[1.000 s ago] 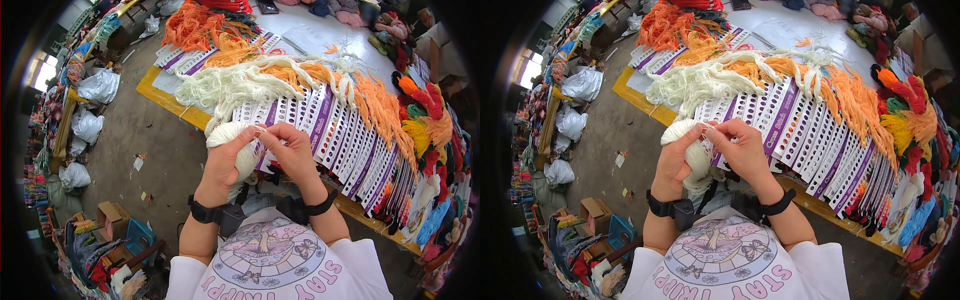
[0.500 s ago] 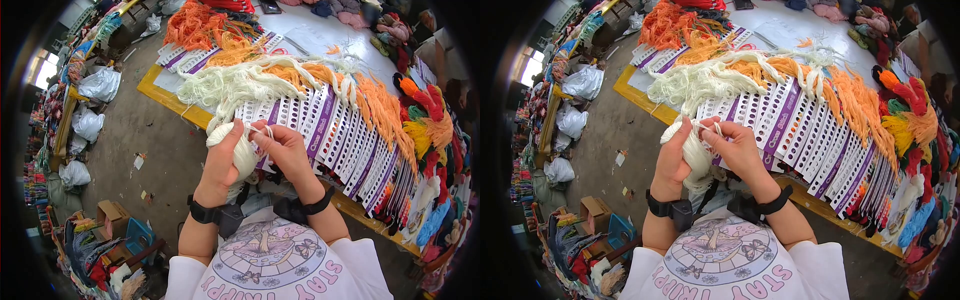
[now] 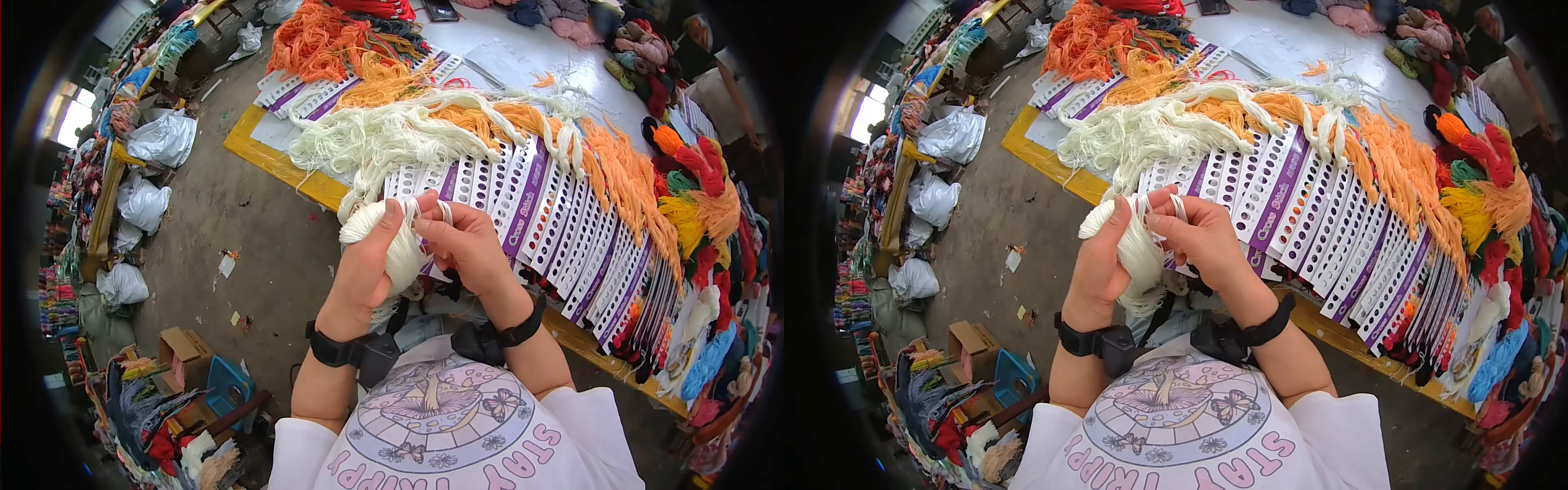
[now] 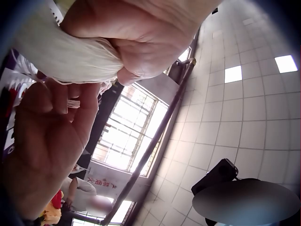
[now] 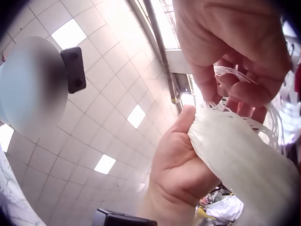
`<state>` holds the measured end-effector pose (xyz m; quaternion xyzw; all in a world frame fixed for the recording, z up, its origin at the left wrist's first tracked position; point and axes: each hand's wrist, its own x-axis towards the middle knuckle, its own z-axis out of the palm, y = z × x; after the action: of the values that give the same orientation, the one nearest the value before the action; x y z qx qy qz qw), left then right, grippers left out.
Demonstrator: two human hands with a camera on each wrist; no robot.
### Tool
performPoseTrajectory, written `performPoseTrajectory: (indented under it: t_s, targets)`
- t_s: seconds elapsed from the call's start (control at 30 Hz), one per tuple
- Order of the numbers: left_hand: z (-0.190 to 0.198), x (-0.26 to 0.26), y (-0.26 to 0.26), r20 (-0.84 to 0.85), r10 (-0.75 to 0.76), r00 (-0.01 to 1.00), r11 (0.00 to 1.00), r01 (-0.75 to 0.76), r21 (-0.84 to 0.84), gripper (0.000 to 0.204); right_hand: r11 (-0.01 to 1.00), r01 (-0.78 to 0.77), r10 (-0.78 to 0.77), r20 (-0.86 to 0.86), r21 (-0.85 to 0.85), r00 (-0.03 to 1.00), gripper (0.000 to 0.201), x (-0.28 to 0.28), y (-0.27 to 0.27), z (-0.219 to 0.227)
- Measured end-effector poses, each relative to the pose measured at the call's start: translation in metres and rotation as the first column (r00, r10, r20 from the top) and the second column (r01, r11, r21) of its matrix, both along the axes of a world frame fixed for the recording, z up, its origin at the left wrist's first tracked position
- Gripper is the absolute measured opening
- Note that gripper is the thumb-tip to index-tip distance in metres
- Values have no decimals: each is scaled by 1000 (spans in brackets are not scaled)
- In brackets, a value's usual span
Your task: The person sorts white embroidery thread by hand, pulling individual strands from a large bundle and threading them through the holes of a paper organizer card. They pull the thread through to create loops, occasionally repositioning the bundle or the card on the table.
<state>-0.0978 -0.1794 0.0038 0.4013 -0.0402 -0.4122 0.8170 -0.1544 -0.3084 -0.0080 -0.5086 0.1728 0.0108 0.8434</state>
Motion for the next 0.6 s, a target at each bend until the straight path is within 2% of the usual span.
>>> performPoseTrajectory:
  t_s: [0.1,0.17,0.27,0.3,0.4,0.5,0.53,0.6]
  targets:
    - [2,2,0,-36,51,998,999,-51,2,44,989,48,-51,12,139,999,12,-3,-1,-2]
    - [0,6,4,-31,35,999,999,-35,-5,41,989,60,-62,10,135,998,12,-2,-1,2]
    - [-2,5,4,141,37,989,993,-51,103,38,979,113,-113,-11,168,994,13,0,1,5]
    - [-4,6,4,79,60,995,995,-65,72,38,973,136,-134,-22,186,991,14,1,2,5]
    - [-9,5,3,-68,114,991,993,-114,-5,38,841,7,-35,42,541,998,16,2,-6,-6]
    - [-4,2,1,-108,112,988,992,-118,-48,40,967,-84,88,-5,242,996,15,-2,-4,-1]
    - [-2,2,1,-103,87,991,994,-93,-51,40,994,-87,89,-31,69,996,14,-2,-1,1]
    - [-1,3,1,-75,48,996,997,-52,-49,41,993,-93,92,-18,-75,996,16,-1,3,3]
